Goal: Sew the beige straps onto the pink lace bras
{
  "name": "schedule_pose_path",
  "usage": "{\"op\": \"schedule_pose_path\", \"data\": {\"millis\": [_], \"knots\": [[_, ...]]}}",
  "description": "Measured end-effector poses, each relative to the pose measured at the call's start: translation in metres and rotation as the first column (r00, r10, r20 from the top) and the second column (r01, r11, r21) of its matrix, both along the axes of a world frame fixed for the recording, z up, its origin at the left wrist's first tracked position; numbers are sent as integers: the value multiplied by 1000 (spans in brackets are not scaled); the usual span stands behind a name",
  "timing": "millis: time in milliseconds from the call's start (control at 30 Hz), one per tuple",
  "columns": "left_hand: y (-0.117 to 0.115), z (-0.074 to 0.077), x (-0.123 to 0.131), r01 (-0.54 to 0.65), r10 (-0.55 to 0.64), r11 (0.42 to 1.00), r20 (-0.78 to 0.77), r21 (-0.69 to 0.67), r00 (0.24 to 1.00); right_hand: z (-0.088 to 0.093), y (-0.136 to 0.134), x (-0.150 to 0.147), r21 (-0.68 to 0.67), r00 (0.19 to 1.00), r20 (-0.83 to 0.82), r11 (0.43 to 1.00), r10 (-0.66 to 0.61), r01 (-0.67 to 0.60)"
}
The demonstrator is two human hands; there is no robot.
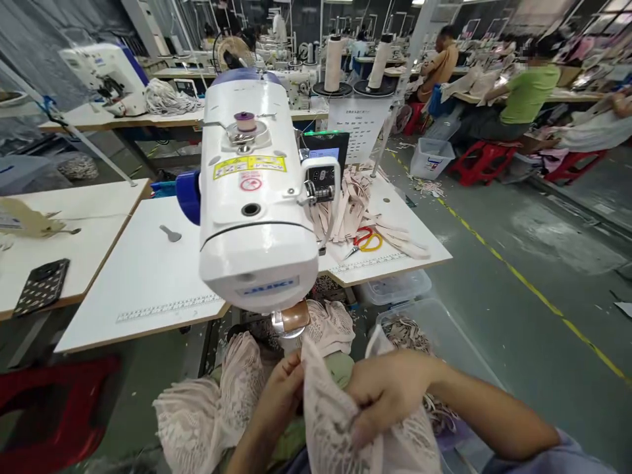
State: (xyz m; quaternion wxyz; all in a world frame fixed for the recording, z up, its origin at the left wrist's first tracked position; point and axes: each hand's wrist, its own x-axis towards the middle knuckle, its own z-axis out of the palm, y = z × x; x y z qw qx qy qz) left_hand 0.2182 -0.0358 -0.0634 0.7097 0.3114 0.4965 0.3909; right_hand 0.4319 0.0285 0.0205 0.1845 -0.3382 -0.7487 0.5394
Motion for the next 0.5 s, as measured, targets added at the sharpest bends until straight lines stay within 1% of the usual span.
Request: {"op": "schedule_pose_path", "data": {"millis": [33, 67, 100, 133, 167, 233, 300, 333, 400, 433, 500], "knots": [[2, -1, 4, -43, 43, 999, 30, 4, 999, 1, 19, 4, 45, 996, 57, 997, -66, 63], [3, -3, 6, -73, 72, 997, 34, 17, 997, 0, 42, 5, 113, 964, 135, 970, -228, 214], [3, -4, 8, -81, 80, 996, 19, 36, 997, 0, 68, 4, 199, 868, 218, 891, -446, 408], [3, -5, 10, -66, 67, 996, -11, 58, 998, -1, 95, 1, 282, 727, 271, 774, -631, 566], [3, -5, 13, -37, 42, 996, -53, 85, 998, -3, 121, -3, 316, 665, 270, 716, -696, 622], [2, -4, 19, 21, 3, 988, -159, 155, 987, -5, 169, -12, 353, 585, 249, 635, -772, 687], [2, 1, 25, 58, 5, 973, -273, 223, 962, -9, 204, -17, 352, 549, 230, 594, -804, 723], [1, 3, 27, 74, 9, 966, -322, 247, 947, -11, 216, -19, 338, 543, 220, 586, -810, 736], [0, 8, 28, 97, 26, 952, -396, 289, 918, -15, 229, -20, 290, 563, 183, 591, -806, 752], [0, 10, 27, 100, 48, 946, -437, 309, 898, -16, 231, -19, 257, 583, 152, 601, -798, 757], [-2, 15, 26, 116, 100, 927, -532, 356, 841, -18, 224, -16, 172, 629, 77, 631, -774, 756]]}}
